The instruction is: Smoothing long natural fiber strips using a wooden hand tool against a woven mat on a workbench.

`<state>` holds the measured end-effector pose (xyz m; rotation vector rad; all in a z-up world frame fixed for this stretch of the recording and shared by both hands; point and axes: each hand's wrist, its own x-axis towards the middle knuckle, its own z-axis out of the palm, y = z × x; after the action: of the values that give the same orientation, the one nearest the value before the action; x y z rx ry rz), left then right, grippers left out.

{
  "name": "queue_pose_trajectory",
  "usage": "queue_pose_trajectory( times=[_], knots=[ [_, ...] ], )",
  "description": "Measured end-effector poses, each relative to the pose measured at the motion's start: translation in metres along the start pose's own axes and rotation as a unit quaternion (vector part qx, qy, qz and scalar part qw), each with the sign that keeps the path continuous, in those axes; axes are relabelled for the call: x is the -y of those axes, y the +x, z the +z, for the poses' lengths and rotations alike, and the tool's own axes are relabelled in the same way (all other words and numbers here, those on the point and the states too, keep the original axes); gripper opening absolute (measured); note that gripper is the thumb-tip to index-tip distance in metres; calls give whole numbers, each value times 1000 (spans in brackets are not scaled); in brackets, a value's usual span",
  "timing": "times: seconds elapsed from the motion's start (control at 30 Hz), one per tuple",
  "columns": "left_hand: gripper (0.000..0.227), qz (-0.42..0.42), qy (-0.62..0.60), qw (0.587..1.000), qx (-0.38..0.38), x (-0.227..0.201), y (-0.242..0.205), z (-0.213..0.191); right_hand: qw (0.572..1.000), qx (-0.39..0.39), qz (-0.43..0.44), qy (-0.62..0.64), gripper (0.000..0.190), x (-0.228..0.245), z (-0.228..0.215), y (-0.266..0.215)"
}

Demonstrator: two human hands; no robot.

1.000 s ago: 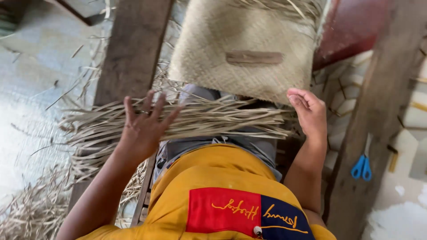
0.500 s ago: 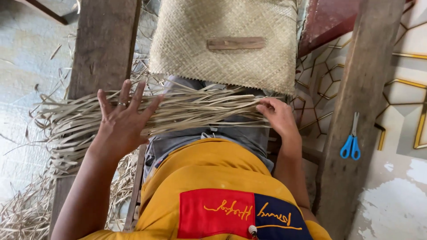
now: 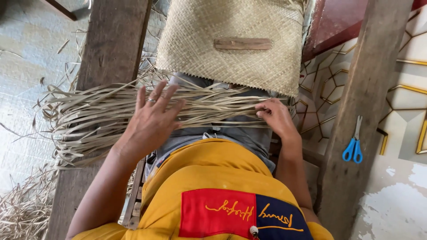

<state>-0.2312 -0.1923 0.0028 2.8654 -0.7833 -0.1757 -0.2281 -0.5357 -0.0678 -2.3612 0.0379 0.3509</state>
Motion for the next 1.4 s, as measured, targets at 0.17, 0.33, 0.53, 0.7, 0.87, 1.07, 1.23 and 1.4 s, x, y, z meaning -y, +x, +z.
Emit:
queue_pose_trajectory(
  times=[0.17,0.33,0.53,0.7,0.87,1.07,1.23,1.4],
  knots=[
    [44,67,-19,996,-52,-8,9,21,1000,4,-3,0,14,-9,1,-2],
    [40,119,-47,985,-118,-19,19,43,998,-34,-30,34,12,-7,-8,-9],
    [30,124,-116,974,-151,-45,36,58,985,-76,-151,48,14,9,-32,-18],
    [24,56,-263,961,67,-50,41,62,971,-129,-151,130,6,16,-39,-21],
    [23,29,-214,975,57,-32,7,-31,964,-172,-117,167,6,-4,-34,-7],
    [29,-111,-89,989,-46,5,-85,-135,960,-273,44,-32,8,-61,-25,30],
    [13,-65,47,964,-254,-4,-53,-123,905,-394,-108,-116,15,-13,-26,42],
    [13,44,82,951,-295,-52,37,-74,859,-284,-426,17,21,105,-18,4]
  ],
)
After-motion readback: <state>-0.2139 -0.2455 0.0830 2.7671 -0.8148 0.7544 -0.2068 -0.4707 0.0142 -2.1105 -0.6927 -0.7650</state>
